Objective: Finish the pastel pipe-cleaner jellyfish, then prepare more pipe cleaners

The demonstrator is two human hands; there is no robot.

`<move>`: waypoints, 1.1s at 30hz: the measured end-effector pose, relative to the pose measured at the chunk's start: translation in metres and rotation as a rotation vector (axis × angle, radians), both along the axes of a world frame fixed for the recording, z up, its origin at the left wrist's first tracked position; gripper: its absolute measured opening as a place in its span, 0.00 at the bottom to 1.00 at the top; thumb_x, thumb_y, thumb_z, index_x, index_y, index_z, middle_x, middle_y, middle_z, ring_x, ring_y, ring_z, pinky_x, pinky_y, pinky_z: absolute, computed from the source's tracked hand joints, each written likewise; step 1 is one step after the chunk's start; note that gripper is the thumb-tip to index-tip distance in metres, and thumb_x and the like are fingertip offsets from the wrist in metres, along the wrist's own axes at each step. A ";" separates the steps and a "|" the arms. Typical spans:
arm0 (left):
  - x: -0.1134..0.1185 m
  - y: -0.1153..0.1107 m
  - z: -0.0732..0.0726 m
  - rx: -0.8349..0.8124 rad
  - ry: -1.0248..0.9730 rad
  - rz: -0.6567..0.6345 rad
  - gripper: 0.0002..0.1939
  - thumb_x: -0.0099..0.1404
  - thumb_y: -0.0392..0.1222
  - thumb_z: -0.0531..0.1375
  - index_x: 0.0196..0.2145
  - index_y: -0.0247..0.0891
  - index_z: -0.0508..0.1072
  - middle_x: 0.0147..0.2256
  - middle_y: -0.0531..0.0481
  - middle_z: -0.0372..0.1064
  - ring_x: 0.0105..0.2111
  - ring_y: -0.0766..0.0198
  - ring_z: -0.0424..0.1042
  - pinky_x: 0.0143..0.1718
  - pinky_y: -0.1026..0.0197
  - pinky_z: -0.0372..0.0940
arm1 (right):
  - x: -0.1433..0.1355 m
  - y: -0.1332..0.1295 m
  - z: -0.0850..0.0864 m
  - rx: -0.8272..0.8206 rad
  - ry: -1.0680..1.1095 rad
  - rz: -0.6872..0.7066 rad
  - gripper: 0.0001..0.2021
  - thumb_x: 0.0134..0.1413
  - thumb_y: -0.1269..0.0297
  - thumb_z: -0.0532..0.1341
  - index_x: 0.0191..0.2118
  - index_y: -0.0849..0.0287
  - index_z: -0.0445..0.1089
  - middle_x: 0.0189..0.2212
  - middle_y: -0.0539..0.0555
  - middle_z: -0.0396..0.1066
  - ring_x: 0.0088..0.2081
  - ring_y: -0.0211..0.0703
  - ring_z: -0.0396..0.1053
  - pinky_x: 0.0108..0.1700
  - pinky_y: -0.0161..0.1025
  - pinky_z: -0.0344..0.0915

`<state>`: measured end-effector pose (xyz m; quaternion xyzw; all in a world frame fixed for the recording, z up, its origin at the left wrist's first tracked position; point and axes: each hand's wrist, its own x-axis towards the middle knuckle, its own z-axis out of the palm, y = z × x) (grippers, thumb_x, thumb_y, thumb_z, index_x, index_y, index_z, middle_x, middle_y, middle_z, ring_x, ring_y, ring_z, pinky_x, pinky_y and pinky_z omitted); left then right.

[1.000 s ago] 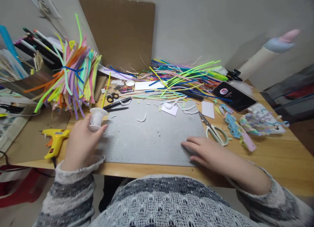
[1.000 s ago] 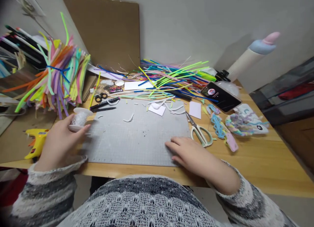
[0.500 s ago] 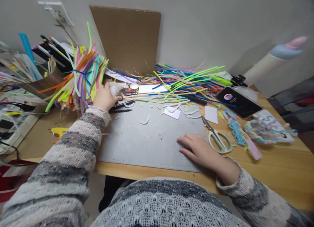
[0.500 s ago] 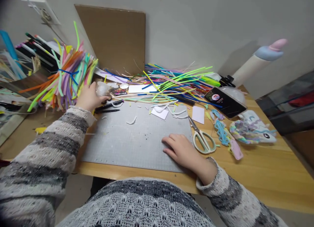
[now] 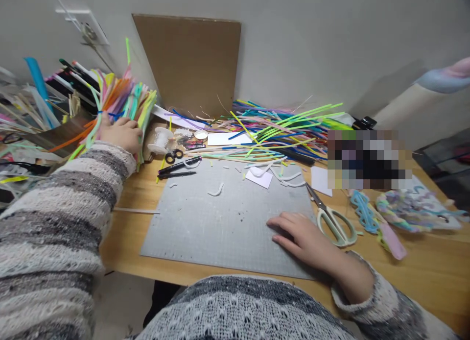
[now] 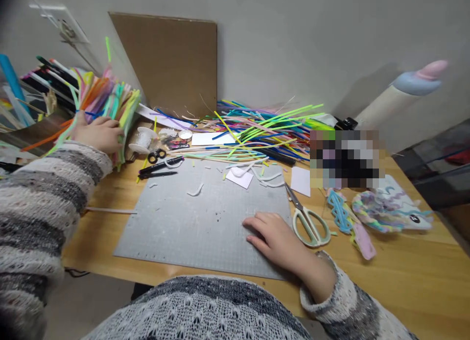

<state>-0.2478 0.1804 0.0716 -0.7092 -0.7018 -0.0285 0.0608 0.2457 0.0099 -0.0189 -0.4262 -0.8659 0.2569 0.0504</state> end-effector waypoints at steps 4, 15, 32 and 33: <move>-0.017 0.009 0.017 0.063 0.285 0.020 0.07 0.57 0.36 0.56 0.32 0.34 0.74 0.51 0.43 0.68 0.59 0.49 0.54 0.58 0.30 0.36 | 0.001 0.001 -0.002 -0.009 0.017 0.002 0.12 0.64 0.60 0.56 0.50 0.54 0.66 0.42 0.54 0.70 0.45 0.48 0.67 0.47 0.48 0.63; -0.004 0.012 0.023 0.034 0.000 0.500 0.54 0.49 0.57 0.67 0.66 0.38 0.48 0.62 0.29 0.50 0.58 0.30 0.58 0.54 0.31 0.56 | 0.003 0.003 -0.006 -0.021 0.029 0.003 0.12 0.64 0.59 0.54 0.50 0.53 0.66 0.41 0.54 0.70 0.43 0.47 0.68 0.45 0.48 0.63; 0.095 -0.024 -0.028 0.236 -0.066 0.003 0.31 0.62 0.46 0.53 0.62 0.35 0.60 0.68 0.39 0.43 0.68 0.46 0.39 0.66 0.45 0.39 | 0.003 0.003 -0.004 -0.022 0.028 -0.001 0.12 0.65 0.59 0.54 0.49 0.54 0.67 0.41 0.55 0.72 0.43 0.47 0.69 0.45 0.48 0.65; 0.093 -0.024 -0.025 0.298 -0.046 0.070 0.32 0.61 0.44 0.54 0.63 0.34 0.59 0.68 0.38 0.43 0.68 0.44 0.37 0.66 0.41 0.37 | 0.003 0.003 -0.004 -0.019 0.030 0.000 0.12 0.65 0.59 0.54 0.49 0.54 0.67 0.41 0.55 0.72 0.43 0.47 0.70 0.45 0.47 0.65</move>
